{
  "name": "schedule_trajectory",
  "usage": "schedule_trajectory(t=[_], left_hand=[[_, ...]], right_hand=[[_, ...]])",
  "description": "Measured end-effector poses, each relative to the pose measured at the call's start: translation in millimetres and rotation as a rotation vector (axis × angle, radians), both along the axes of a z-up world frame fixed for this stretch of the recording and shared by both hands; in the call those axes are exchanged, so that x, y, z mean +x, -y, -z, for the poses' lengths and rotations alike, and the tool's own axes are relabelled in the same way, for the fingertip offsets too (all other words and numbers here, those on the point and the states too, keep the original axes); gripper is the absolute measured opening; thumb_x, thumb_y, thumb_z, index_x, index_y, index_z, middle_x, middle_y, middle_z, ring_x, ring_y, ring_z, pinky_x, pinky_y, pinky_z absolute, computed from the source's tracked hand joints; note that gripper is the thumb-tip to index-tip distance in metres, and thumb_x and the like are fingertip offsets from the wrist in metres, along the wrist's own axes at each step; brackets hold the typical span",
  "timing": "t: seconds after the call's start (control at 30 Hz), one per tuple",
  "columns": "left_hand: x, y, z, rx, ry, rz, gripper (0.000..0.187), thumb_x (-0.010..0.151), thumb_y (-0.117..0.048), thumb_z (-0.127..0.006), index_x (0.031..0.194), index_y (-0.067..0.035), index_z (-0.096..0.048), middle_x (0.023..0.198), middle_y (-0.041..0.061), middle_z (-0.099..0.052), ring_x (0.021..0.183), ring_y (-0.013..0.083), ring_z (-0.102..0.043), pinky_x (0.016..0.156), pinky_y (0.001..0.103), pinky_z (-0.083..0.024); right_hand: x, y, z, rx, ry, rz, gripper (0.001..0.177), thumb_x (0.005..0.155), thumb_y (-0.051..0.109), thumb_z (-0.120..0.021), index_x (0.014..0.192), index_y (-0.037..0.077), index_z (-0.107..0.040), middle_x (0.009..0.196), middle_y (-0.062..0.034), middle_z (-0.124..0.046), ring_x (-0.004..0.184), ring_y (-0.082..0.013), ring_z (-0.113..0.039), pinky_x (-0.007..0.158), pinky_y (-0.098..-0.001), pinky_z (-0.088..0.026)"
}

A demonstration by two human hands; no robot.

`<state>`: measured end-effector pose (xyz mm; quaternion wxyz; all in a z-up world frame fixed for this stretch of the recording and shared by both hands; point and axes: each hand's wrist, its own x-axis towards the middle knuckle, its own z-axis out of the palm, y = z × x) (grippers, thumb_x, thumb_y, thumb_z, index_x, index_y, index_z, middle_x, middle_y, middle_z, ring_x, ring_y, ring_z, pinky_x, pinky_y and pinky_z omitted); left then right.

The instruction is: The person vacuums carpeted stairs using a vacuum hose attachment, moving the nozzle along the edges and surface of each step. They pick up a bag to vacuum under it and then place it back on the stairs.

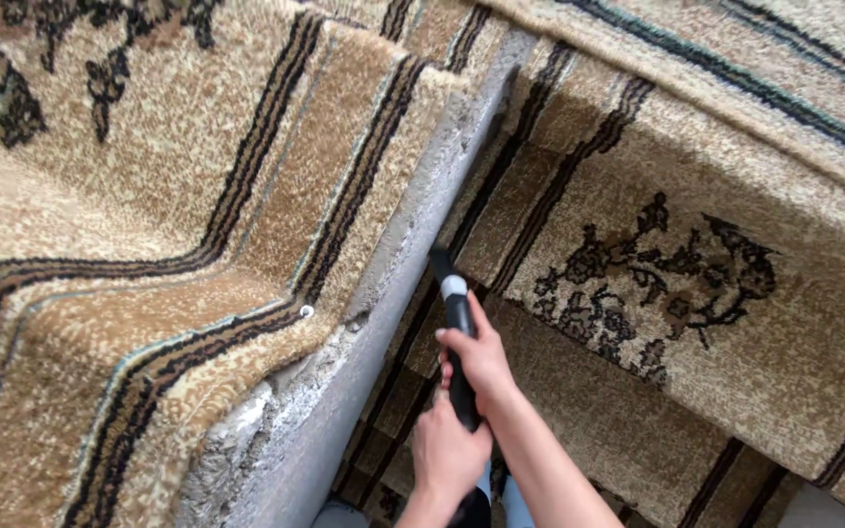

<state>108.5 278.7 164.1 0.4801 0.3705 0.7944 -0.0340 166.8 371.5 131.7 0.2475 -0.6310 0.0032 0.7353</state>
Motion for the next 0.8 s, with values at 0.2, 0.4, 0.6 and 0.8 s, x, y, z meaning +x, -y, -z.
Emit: schedule_trajectory(t=[0.2,0.4,0.6,0.8], left_hand=[[23.9,-42.1,3.4,0.146,0.161,-0.046,0.075,0.078,-0.028,-0.066,0.151,-0.027,-0.048,0.094,0.023,-0.077,0.088,0.0472,-0.072,0.075,0.055,-0.055],[50.5,-114.7,87.5,0.242,0.211,-0.139,0.032,0.075,-0.019,-0.064,0.101,-0.001,-0.069,0.086,0.024,-0.075,0.092,0.0445,-0.074,0.072,0.056,-0.055],[81.7,-107.3,132.3,0.170,0.240,-0.148,0.032,0.076,-0.018,-0.070,0.102,0.000,-0.063,0.078,0.017,-0.074,0.079,0.0366,-0.076,0.062,0.048,-0.057],[168.9,-91.9,80.2,0.098,0.255,-0.083,0.028,0.076,-0.018,-0.069,0.098,-0.002,-0.064,0.074,0.011,-0.073,0.074,0.0299,-0.076,0.060,0.043,-0.056]], right_hand=[[30.9,-38.7,-15.9,0.153,0.254,-0.054,0.096,0.085,0.001,-0.064,0.165,0.039,-0.027,0.062,-0.0137,-0.056,0.044,-0.0196,-0.052,0.039,-0.0346,-0.043],[59.1,-101.6,87.5,0.435,0.325,0.016,0.090,0.082,0.001,-0.068,0.162,0.022,-0.032,0.057,-0.0191,-0.063,0.038,-0.0247,-0.062,0.030,-0.0376,-0.052],[93.1,-104.8,87.4,0.373,0.415,-0.068,0.087,0.078,0.006,-0.070,0.157,0.030,-0.041,0.063,-0.0175,-0.069,0.045,-0.0234,-0.069,0.037,-0.0370,-0.060],[183.7,-73.9,79.4,0.322,0.407,-0.005,0.088,0.079,0.003,-0.068,0.158,0.028,-0.039,0.063,-0.0168,-0.069,0.043,-0.0218,-0.067,0.036,-0.0368,-0.059]])
